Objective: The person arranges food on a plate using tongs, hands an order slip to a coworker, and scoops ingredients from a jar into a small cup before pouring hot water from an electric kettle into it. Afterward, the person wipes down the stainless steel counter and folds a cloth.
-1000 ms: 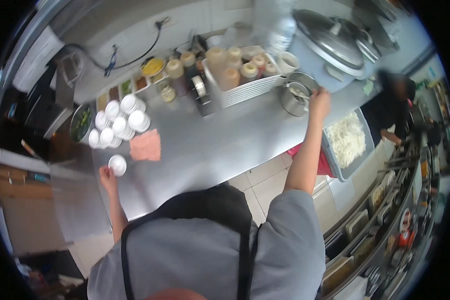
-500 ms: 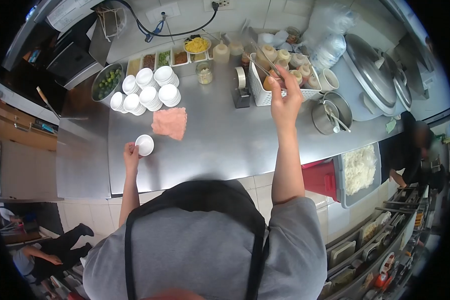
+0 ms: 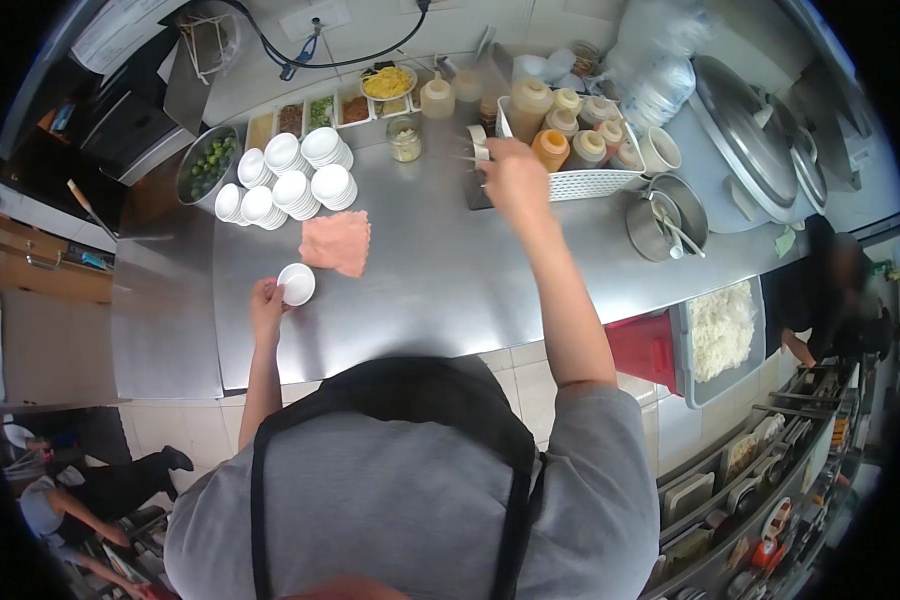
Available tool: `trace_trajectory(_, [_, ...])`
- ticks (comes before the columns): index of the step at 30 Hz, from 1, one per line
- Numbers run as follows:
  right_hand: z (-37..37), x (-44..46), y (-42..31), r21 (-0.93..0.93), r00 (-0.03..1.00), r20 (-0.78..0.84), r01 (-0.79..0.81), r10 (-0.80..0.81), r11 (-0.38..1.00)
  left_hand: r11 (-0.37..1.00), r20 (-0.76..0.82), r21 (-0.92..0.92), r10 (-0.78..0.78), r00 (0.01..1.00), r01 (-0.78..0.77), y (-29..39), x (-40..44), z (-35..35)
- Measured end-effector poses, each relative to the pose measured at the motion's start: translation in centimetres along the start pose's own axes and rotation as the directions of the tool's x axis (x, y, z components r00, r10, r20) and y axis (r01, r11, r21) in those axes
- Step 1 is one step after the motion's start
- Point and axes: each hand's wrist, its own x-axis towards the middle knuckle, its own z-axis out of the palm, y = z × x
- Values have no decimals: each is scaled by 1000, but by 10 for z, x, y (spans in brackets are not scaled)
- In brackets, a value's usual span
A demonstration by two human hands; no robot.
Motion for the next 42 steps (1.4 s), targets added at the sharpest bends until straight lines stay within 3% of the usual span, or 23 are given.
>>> trace_trajectory(1, [16,6,-7,-109,989,58,139,-134,984,1000,12,-14,4,1000,-4,1,1,3])
trace_trajectory(3, [56,22,-12,-194,973,149,201,-174,960,1000,6,16,-2,1000,2,8,1,7])
trace_trajectory(8, [129,71,-29,-418,925,156,381,-348,825,998,3,48,38,999,-38,20,-2,8])
trace_trajectory(10, [145,84,-35,-480,881,373,452,-292,752,998,-15,38,44,999,-43,21,-5,3])
trace_trajectory(11, [146,89,-39,-477,880,371,456,-298,752,999,-13,30,33,999,-32,20,-7,1])
trace_trajectory(13, [145,96,-43,-454,794,558,535,-241,712,1000,-14,20,19,1000,-19,18,-9,-3])
trace_trajectory(16, [136,97,-46,-393,764,622,495,-173,775,1000,-40,-23,0,999,-1,12,-13,-8])
trace_trajectory(19, [117,81,-48,-280,732,643,498,-224,821,1000,-38,7,13,999,-13,6,-12,-8])
trace_trajectory(24, [98,41,-59,-234,624,749,564,-223,792,998,38,-59,-15,999,17,17,-9,13])
trace_trajectory(29, [62,39,-62,-223,730,630,496,-264,840,984,102,-126,-112,988,124,40,-10,32])
trace_trajectory(31, [63,37,-61,-321,761,552,570,-339,757,947,173,-251,-159,972,200,45,-9,40])
trace_trajectory(37, [130,1,-39,-373,717,511,682,-474,629,933,323,-274,-141,936,235,62,-6,65])
trace_trajectory(42, [103,14,-45,-345,771,479,606,-420,717,889,440,-336,-143,886,310,77,-6,76])
